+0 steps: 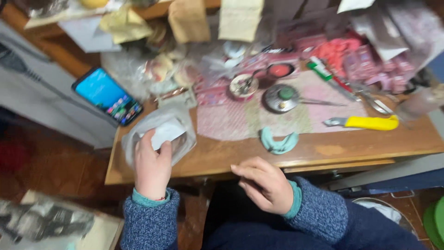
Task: The person works at a cluttered wooden table, manipulating a light blue malleable object. They use a yellow utility knife to trim the object and a pair of scissors to cut it further. The person also handles a white tissue and a pink sheet of material, placing them on the table.
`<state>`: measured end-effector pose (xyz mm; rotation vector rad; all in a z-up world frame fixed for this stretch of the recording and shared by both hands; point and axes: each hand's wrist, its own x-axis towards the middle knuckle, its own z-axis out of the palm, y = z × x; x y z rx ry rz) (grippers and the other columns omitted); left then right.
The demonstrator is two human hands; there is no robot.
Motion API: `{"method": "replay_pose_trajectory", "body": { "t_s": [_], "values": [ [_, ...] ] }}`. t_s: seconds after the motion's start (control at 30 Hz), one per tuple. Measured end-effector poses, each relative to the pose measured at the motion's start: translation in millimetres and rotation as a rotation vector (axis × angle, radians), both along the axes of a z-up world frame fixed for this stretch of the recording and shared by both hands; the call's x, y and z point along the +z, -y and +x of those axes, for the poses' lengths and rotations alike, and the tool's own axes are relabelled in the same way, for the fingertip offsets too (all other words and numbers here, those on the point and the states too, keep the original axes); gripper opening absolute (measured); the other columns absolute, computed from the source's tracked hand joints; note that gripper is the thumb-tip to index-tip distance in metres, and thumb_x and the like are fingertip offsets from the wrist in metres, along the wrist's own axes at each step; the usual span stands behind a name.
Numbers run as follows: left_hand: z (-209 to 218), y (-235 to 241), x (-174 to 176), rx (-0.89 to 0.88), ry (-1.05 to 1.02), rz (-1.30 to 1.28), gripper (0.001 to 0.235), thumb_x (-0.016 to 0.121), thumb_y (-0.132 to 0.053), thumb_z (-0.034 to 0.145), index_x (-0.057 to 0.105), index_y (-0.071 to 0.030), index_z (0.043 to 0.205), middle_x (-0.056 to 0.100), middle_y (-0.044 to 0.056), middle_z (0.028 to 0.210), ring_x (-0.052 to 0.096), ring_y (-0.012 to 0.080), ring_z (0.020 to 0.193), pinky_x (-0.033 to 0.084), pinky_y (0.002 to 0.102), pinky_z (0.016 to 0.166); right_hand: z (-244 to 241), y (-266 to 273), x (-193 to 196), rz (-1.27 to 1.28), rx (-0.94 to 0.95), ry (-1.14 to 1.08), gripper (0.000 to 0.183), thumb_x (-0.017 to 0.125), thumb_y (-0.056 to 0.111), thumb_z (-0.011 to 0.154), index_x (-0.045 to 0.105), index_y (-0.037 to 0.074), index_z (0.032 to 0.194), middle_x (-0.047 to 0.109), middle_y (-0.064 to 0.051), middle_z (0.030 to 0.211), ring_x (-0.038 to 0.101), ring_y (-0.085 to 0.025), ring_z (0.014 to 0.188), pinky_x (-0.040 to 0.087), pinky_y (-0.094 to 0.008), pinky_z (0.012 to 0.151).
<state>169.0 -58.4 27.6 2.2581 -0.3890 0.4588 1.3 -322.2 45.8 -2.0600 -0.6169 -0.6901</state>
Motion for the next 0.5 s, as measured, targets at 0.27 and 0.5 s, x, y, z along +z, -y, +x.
{"method": "replay_pose_trajectory", "body": {
  "t_s": [0.27,0.5],
  "values": [
    [0.7,33.8,41.6,0.291,-0.085,0.786,0.060,0.064,-0.057,0.086,0.066,-0.022,0.136,0.058,0.022,0.127,0.061,0.0418,0.102,0.055,0.047,0.082,-37.5,102.0,9.9,-0.198,-0.171,-0.116,0.030,0.072,0.005,0.082,0.073,0.008,0.111,0.067,-0.009,0.080,0.069,-0.027,0.072,0.055,-0.036,0.063],
    [-18.9,19.1,44.0,0.256,0.185,0.884,0.053,0.065,-0.056,0.083,0.072,-0.016,0.117,0.065,0.018,0.124,0.063,0.0376,0.104,0.057,0.046,0.088,-36.7,148.8,139.3,-0.563,-0.613,-0.217,0.034,0.084,0.038,0.081,0.067,0.011,0.068,0.062,-0.015,0.060,0.064,-0.035,0.060,0.051,-0.045,0.055]
  ]
}}
